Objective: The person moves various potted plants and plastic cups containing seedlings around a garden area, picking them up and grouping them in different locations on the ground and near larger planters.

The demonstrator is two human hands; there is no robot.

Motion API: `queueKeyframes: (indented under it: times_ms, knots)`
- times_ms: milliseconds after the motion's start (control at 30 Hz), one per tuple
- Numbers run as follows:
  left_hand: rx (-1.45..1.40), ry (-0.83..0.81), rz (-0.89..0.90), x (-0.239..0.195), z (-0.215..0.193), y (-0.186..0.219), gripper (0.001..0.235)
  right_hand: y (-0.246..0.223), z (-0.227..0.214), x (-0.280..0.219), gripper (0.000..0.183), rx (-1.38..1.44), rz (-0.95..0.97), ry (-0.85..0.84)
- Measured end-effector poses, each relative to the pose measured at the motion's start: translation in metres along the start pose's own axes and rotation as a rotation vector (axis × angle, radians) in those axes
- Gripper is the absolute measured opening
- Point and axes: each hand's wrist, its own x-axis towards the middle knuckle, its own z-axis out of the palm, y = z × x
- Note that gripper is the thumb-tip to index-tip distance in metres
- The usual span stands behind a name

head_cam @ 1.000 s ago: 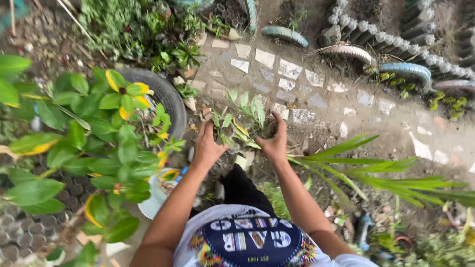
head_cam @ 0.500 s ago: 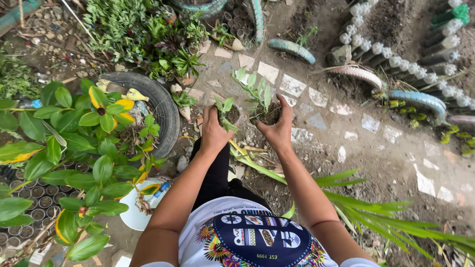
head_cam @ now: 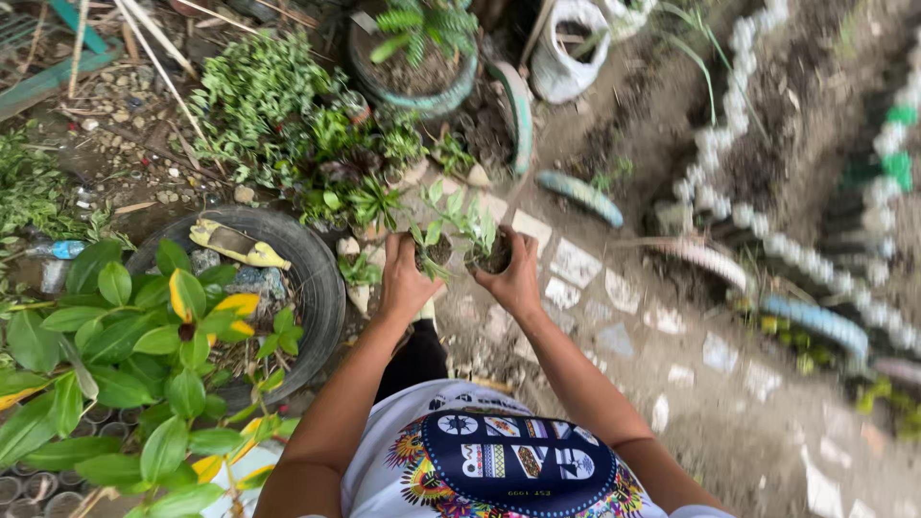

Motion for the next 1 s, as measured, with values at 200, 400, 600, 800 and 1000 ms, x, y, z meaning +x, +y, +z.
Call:
queueKeyframes:
  times_ms: [200, 400, 600, 800, 1000]
  knots:
    - [0.025, -0.041, -0.190, 0.067, 0.021, -0.054, 0.077, 0.008, 0.033, 0.105, 0.082, 0.020, -0.092, -0.030]
    - [0.125, 0.059, -0.298, 0.094, 0.028, -0.097, 0.059, 0.002, 0.053, 0.176, 0.086, 0.005, -0.109, -0.143]
    - [0.242, 0.133, -0.586, 0.093, 0.026, -0.113, 0.062, 0.023, 0.073, 0.240, 0.084, -0.014, -0.220, -0.297]
    - [0.328, 0.431, -0.614, 0.084, 0.067, -0.121, 0.068, 0.079, 0.114, 0.304, 0.092, -0.063, -0.298, -0.555]
    - [0.403, 0.584, -0.678, 0.067, 0.126, -0.135, 0.079, 0.117, 0.144, 0.354, 0.089, -0.100, -0.344, -0.757]
